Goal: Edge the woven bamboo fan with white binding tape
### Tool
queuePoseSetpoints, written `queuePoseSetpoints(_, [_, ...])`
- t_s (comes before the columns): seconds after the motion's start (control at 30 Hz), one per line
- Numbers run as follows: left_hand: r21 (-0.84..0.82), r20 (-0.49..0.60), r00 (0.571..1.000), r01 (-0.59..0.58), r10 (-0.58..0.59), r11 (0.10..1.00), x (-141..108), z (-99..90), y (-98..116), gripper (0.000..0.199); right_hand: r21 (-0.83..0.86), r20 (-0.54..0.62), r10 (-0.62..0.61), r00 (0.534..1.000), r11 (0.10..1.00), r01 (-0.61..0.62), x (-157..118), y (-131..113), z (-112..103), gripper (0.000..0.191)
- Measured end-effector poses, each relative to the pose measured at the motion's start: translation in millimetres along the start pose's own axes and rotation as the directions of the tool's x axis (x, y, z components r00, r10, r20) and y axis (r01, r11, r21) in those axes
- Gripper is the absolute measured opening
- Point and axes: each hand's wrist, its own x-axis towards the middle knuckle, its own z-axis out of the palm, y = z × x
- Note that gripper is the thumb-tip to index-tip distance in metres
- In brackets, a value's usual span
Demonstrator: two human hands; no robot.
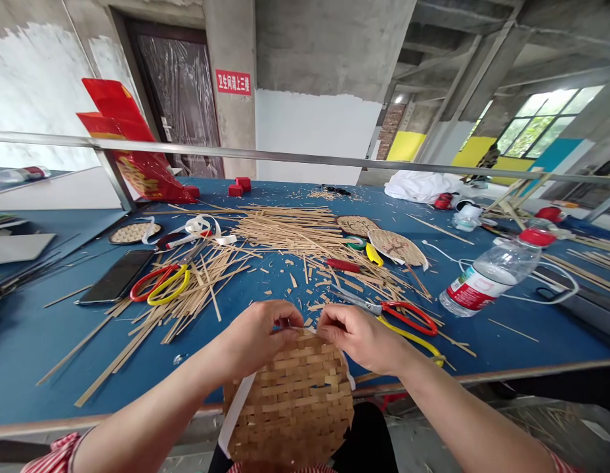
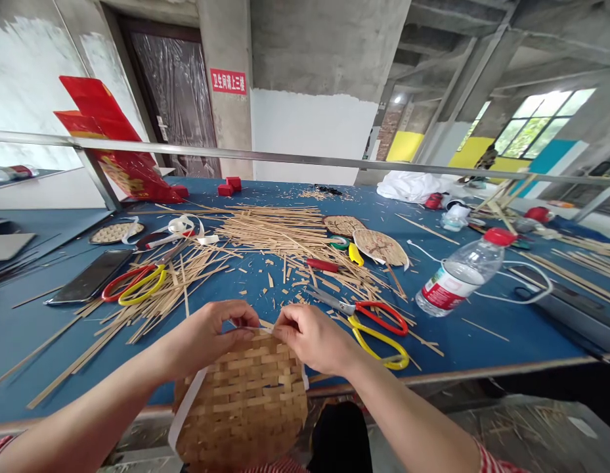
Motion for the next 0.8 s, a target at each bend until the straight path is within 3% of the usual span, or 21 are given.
queuePoseSetpoints(0.27, [0.037, 0.032, 0.999, 0.031, -0.032, 0.999, -2.9, -3.7, -0.1, 0.017, -0.006, 0.051, -0.003, 0.999, 1.0, 0.003, 0.0, 4.0, 1.5, 0.013])
queuePoseSetpoints(0.5, [0.219, 0.071, 0.992, -0.119, 0.105, 0.968, -3.0, -6.4, 2.3, 0.016, -0.018, 0.067, 0.003, 0.998, 1.0, -0.001, -1.4, 1.0, -0.2, 0.014])
queuePoseSetpoints(0.67, [0.438, 0.078, 0.966, -0.255, 0.246, 0.862, -2.7, -4.5, -2.5, 0.018, -0.015, 0.083, 0.016, 0.996, 1.0, -0.015, -2.2, -0.6, -1.1, 0.015])
queuePoseSetpoints(0.8, [0.497, 0.061, 0.941, -0.319, 0.334, 0.807, -4.8, -2.4, -7.4, 0.017, -0.015, 0.087, 0.025, 0.996, 1.0, -0.024, -2.2, -1.9, -2.4, 0.015])
